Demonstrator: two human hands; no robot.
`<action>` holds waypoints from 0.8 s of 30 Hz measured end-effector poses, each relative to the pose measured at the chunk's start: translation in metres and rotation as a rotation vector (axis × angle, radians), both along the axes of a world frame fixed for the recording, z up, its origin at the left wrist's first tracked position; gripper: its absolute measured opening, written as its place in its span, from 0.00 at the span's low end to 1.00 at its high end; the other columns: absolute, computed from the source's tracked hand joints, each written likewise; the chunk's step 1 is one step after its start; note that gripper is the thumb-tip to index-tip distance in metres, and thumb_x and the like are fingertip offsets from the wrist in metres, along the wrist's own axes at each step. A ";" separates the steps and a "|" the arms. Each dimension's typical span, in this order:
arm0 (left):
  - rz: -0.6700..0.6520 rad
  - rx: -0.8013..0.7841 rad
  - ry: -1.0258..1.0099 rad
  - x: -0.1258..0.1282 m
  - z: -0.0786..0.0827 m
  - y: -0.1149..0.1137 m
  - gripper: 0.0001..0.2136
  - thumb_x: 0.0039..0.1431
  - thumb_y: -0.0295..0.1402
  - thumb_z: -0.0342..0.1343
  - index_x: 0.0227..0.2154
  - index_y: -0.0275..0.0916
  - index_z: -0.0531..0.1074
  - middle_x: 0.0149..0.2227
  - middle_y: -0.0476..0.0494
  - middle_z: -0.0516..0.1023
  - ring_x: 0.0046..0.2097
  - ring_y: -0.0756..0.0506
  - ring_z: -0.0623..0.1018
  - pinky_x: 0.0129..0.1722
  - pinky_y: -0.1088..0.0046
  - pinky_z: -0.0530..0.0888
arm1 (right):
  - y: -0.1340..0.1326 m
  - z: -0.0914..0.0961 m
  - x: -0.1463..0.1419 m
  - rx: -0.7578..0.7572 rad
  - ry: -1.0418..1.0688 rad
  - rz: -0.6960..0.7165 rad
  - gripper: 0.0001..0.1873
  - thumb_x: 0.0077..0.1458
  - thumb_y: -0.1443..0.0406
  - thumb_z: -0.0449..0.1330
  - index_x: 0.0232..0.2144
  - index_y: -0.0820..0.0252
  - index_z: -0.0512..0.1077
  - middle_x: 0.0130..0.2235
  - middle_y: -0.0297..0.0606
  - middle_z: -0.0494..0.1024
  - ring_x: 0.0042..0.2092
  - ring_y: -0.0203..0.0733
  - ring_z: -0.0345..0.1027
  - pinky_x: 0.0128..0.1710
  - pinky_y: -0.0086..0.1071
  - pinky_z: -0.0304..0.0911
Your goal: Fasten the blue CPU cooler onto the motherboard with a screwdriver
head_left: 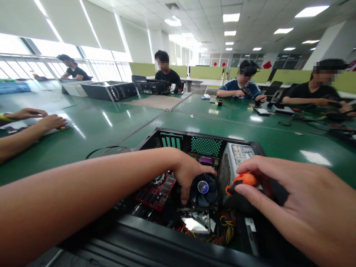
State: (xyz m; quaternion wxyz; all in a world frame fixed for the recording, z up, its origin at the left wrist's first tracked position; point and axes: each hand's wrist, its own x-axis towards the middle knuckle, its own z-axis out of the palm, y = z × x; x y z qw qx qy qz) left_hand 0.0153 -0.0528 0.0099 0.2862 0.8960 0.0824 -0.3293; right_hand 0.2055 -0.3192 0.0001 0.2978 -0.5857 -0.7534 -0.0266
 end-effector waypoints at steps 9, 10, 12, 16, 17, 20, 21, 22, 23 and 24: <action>-0.011 0.007 -0.015 -0.001 -0.004 0.001 0.70 0.32 0.34 0.80 0.83 0.41 0.54 0.81 0.26 0.69 0.79 0.25 0.72 0.79 0.51 0.69 | -0.001 -0.004 -0.003 0.001 0.022 0.016 0.12 0.72 0.54 0.67 0.52 0.41 0.88 0.38 0.37 0.91 0.43 0.57 0.90 0.41 0.41 0.85; -0.011 0.008 -0.017 -0.001 -0.004 0.002 0.70 0.32 0.34 0.80 0.83 0.42 0.54 0.81 0.27 0.69 0.80 0.25 0.72 0.79 0.50 0.69 | -0.001 -0.005 -0.003 0.000 0.024 0.017 0.12 0.72 0.54 0.67 0.52 0.41 0.88 0.38 0.37 0.91 0.43 0.57 0.90 0.41 0.41 0.85; -0.014 0.007 -0.018 -0.001 -0.005 0.002 0.70 0.33 0.35 0.80 0.83 0.42 0.54 0.81 0.27 0.70 0.80 0.25 0.72 0.79 0.50 0.69 | -0.002 -0.006 -0.002 -0.002 0.028 0.021 0.11 0.72 0.54 0.67 0.51 0.41 0.88 0.38 0.37 0.91 0.43 0.57 0.90 0.41 0.41 0.85; -0.020 0.003 -0.012 -0.001 -0.002 0.001 0.70 0.33 0.35 0.80 0.83 0.40 0.54 0.81 0.26 0.68 0.80 0.26 0.71 0.79 0.53 0.68 | -0.003 -0.006 -0.002 -0.002 0.038 0.029 0.11 0.72 0.54 0.68 0.51 0.42 0.88 0.37 0.37 0.91 0.43 0.56 0.89 0.40 0.40 0.85; -0.018 0.005 -0.010 -0.001 -0.001 0.001 0.71 0.33 0.35 0.80 0.84 0.40 0.53 0.82 0.26 0.68 0.81 0.26 0.70 0.79 0.53 0.68 | -0.003 -0.006 -0.002 -0.002 0.041 0.031 0.11 0.72 0.54 0.68 0.51 0.42 0.88 0.37 0.37 0.91 0.43 0.56 0.89 0.40 0.40 0.85; -0.012 0.003 -0.027 -0.001 -0.002 0.001 0.69 0.33 0.35 0.80 0.83 0.42 0.56 0.80 0.29 0.71 0.80 0.25 0.71 0.79 0.51 0.69 | -0.004 -0.007 -0.002 -0.004 0.050 0.039 0.11 0.72 0.54 0.68 0.51 0.42 0.87 0.37 0.37 0.90 0.43 0.56 0.89 0.40 0.40 0.85; -0.011 -0.004 -0.033 -0.001 -0.003 0.001 0.68 0.33 0.34 0.80 0.82 0.43 0.57 0.78 0.31 0.74 0.79 0.25 0.73 0.78 0.50 0.70 | -0.004 -0.007 -0.002 -0.006 0.053 0.041 0.11 0.72 0.54 0.68 0.51 0.42 0.87 0.37 0.37 0.90 0.43 0.56 0.89 0.40 0.40 0.85; -0.012 -0.014 -0.036 -0.001 -0.004 0.001 0.67 0.33 0.33 0.80 0.82 0.43 0.58 0.76 0.33 0.77 0.77 0.25 0.75 0.77 0.50 0.72 | -0.004 -0.008 -0.002 -0.008 0.057 0.044 0.10 0.72 0.54 0.68 0.51 0.42 0.87 0.37 0.37 0.90 0.43 0.56 0.89 0.40 0.39 0.85; -0.014 -0.019 -0.038 -0.001 -0.005 0.001 0.67 0.33 0.32 0.80 0.82 0.43 0.58 0.74 0.34 0.80 0.75 0.25 0.77 0.76 0.51 0.74 | -0.004 -0.008 -0.003 -0.011 0.061 0.048 0.10 0.72 0.54 0.68 0.51 0.42 0.87 0.37 0.37 0.90 0.43 0.56 0.90 0.40 0.39 0.85; -0.017 -0.014 -0.043 -0.001 -0.006 0.000 0.67 0.33 0.31 0.80 0.81 0.43 0.59 0.72 0.36 0.82 0.73 0.26 0.79 0.73 0.53 0.76 | -0.004 -0.008 -0.005 -0.014 0.066 0.051 0.10 0.72 0.55 0.68 0.51 0.42 0.87 0.37 0.37 0.91 0.43 0.55 0.90 0.40 0.39 0.85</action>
